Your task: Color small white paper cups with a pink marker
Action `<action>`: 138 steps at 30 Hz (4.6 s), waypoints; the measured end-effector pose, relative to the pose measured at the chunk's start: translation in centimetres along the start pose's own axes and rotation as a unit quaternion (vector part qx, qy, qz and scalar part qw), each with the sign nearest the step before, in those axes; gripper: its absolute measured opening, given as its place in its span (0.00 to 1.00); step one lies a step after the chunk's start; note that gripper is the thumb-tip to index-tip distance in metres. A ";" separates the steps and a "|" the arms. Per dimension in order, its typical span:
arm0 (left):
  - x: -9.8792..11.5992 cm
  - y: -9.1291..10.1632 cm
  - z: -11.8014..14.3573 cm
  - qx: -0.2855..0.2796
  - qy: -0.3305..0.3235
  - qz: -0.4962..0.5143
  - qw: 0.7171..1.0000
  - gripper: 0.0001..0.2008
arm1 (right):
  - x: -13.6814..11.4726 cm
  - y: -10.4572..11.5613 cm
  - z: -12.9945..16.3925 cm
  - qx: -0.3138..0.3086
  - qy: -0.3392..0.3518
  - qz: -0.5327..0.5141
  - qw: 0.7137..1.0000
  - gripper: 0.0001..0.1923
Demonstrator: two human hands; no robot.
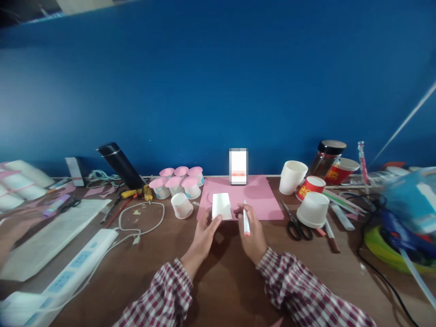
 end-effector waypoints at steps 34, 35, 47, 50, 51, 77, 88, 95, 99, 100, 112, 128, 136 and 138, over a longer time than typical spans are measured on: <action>-0.1 -0.1 0.0 0.005 -0.001 0.012 1.000 0.20 | 0.3 -0.2 -0.1 -0.008 -0.014 -0.003 1.000 0.14; -0.1 -0.1 0.0 0.004 -0.001 0.013 1.000 0.20 | 0.3 -0.2 -0.1 -0.007 -0.014 -0.004 1.000 0.14; 0.1 -0.2 0.0 0.016 0.014 0.028 0.999 0.20 | -0.3 -0.1 -0.1 -0.006 -0.007 -0.016 1.000 0.13; 0.0 -0.2 0.0 0.017 0.017 0.024 0.999 0.20 | -0.2 -0.1 -0.1 -0.010 -0.010 -0.014 1.000 0.13; 0.0 -0.2 0.0 0.016 0.015 0.020 1.000 0.20 | -0.1 -0.1 -0.1 -0.011 -0.012 -0.013 1.000 0.14; -0.3 -0.2 0.0 -0.001 -0.003 0.011 1.000 0.19 | -0.1 -0.2 0.0 -0.010 -0.014 -0.018 1.000 0.13; 0.0 -0.2 -0.1 -0.001 0.009 0.019 1.000 0.20 | 0.2 -0.3 0.0 -0.018 -0.014 -0.021 1.000 0.13; -0.2 -0.1 -0.1 -0.002 0.013 0.004 1.000 0.19 | 0.2 -0.3 0.0 -0.017 -0.016 -0.014 1.000 0.13; -0.1 -0.2 -0.1 0.004 0.011 0.019 1.000 0.19 | 0.2 -0.3 0.0 -0.017 -0.019 -0.015 1.000 0.13; -0.1 -0.2 -0.1 0.004 0.010 0.019 1.000 0.19 | 0.2 -0.3 0.0 -0.017 -0.018 -0.018 1.000 0.13; -0.4 -0.2 0.0 0.002 0.010 0.016 1.000 0.19 | 0.0 -0.2 -0.1 -0.013 -0.011 -0.022 1.000 0.13; -0.5 -0.2 0.0 0.004 0.010 0.010 1.000 0.20 | 0.0 -0.2 -0.1 -0.013 -0.020 -0.019 1.000 0.12; -0.4 -0.1 0.0 0.007 0.003 0.009 1.000 0.20 | 0.2 -0.3 0.0 -0.017 -0.015 -0.018 1.000 0.13; -0.4 -0.1 0.0 0.005 0.004 0.010 1.000 0.20 | 0.2 -0.3 0.0 -0.016 -0.016 -0.019 1.000 0.13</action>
Point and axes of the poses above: each hand's wrist, its own z-axis away from the middle knuckle, its own y-axis out of the back of the hand, x = y × z, the point moved 3 cm from there along -z, towards the middle knuckle, and after that the axes turned 13 degrees about -y, right-handed, at the moved point
